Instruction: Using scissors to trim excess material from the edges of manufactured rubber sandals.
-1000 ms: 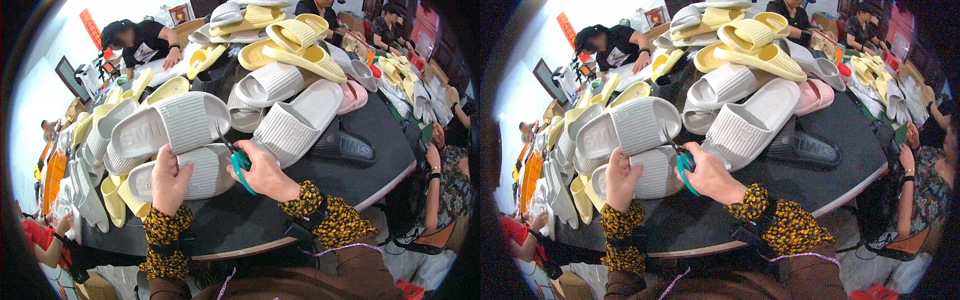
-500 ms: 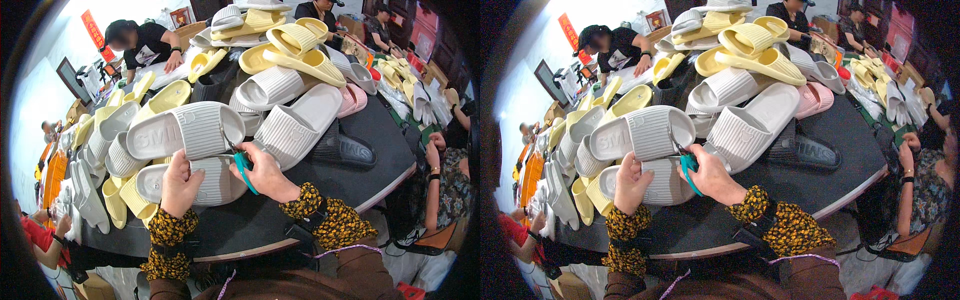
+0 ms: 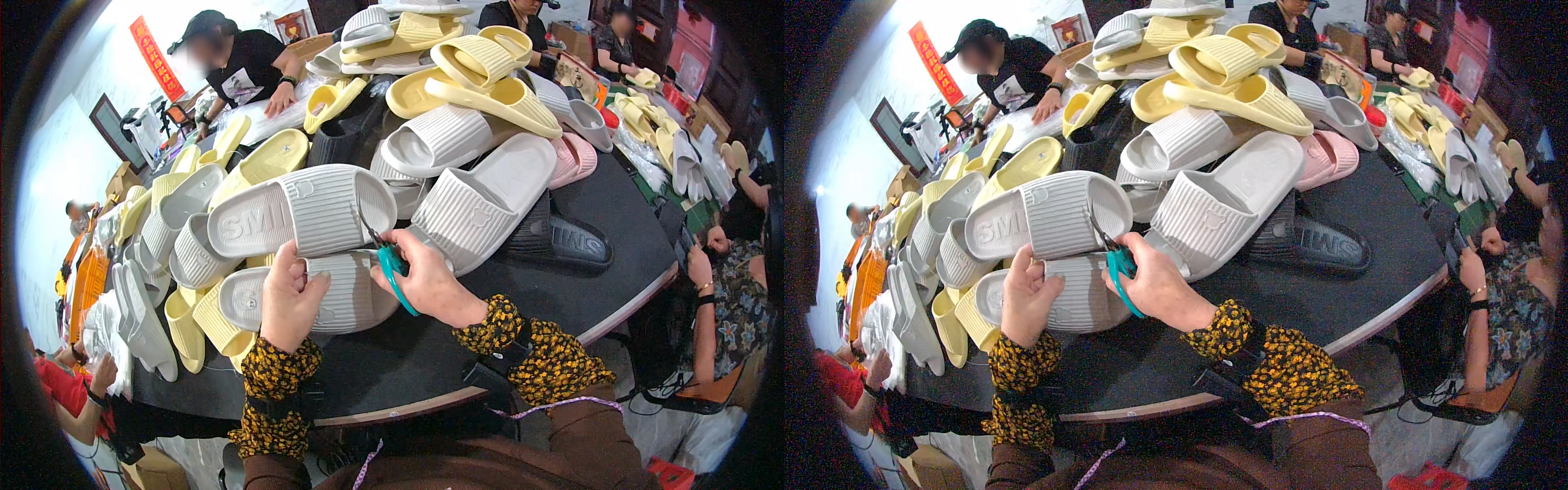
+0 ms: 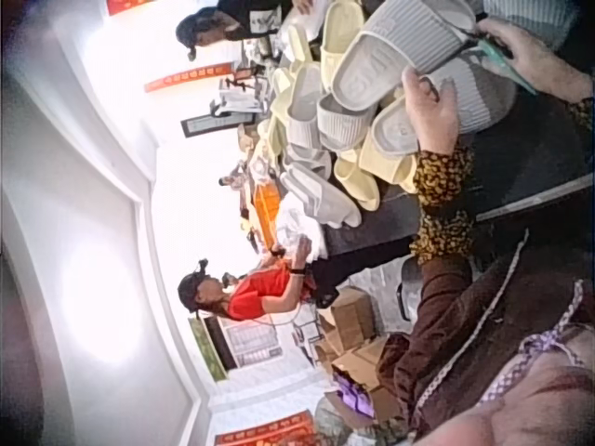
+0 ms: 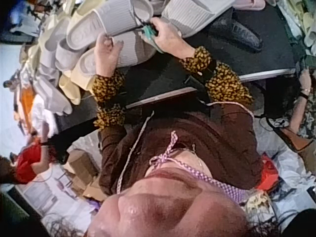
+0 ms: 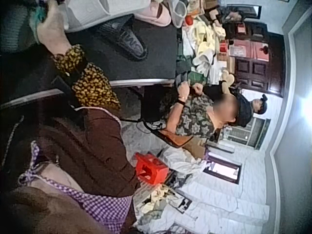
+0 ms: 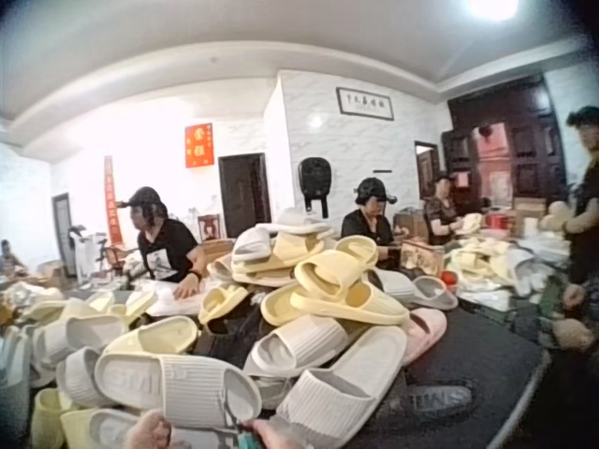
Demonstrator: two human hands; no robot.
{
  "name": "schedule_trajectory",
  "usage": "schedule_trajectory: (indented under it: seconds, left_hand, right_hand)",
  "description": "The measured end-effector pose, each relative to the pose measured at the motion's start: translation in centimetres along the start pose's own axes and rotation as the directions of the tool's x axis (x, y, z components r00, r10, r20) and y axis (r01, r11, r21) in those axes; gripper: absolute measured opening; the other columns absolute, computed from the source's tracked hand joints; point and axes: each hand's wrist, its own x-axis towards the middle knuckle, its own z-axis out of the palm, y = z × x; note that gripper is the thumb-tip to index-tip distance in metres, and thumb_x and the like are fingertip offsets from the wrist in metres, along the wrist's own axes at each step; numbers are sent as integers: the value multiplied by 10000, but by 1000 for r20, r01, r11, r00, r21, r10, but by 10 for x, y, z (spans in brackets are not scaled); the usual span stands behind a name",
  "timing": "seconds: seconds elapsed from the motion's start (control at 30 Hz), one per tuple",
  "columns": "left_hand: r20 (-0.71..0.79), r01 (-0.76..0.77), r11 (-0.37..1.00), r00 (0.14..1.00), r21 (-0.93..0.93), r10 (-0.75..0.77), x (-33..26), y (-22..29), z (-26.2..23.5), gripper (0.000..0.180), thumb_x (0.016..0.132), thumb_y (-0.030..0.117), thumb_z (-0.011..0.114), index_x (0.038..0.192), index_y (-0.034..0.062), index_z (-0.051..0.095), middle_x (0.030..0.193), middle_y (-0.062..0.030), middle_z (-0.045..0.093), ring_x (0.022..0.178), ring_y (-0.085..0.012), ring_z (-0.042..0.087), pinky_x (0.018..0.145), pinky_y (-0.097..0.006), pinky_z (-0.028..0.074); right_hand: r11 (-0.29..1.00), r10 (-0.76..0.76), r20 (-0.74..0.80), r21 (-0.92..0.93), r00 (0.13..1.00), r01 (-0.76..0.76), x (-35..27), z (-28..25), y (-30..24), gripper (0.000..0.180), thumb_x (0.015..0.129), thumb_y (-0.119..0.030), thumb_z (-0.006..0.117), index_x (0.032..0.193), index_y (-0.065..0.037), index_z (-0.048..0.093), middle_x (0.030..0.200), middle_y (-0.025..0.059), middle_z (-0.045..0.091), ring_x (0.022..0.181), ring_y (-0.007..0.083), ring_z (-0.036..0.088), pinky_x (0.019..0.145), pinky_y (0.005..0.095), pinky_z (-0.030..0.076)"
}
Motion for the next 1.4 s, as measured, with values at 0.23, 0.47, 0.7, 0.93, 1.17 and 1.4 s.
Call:
schedule_trajectory:
  seconds: [0.23,0.47,0.7,0.93,1.17,1.4]
  left_hand:
    - [10,-5,999,1000,50,5,-2,7,2,452,809,-96,528,1239,-42,398,1053,-116,609,934,-113,593,781,-221,476]
    - [-26,-27,991,999,131,31,-3,5,-1,452,804,-47,572,1228,-53,414,966,-96,629,826,-72,592,711,-201,468]
    - [-44,-95,994,994,46,97,-5,8,-5,442,808,-64,556,1226,-52,413,1047,-121,605,916,-112,593,765,-228,475]
    - [-71,-131,991,989,32,133,-12,23,-7,433,809,-86,530,1227,-54,418,1113,-137,590,984,-125,580,811,-239,472]
    - [21,-130,991,991,44,129,-26,22,-12,397,805,-88,516,1196,-51,455,1023,-107,627,903,-108,598,774,-222,469]
    - [121,-155,941,985,302,123,-49,32,-13,495,761,8,580,1242,15,463,887,-145,625,793,-186,630,693,-278,478]
  right_hand:
    - [999,44,-2,10,999,-44,1,2,6,405,823,-149,653,1141,48,498,772,44,572,642,82,534,580,236,444]
    - [944,122,-6,308,992,-114,0,2,-2,346,840,-146,630,1122,3,495,668,-13,512,491,35,450,436,187,368]
    - [902,176,-71,411,982,-132,3,-4,-11,346,852,-132,608,1153,-24,475,759,8,541,528,38,488,450,174,394]
    - [898,169,-168,432,971,-81,13,-12,-1,457,838,-147,682,1202,-17,439,814,23,576,635,59,541,488,199,416]
    - [856,101,-126,516,987,-22,13,-10,-7,486,828,-141,686,1227,-20,435,942,43,554,746,93,566,580,239,510]
    - [817,103,-190,575,976,26,9,-22,-14,431,822,-96,665,1192,-12,460,980,48,527,790,97,542,623,244,505]
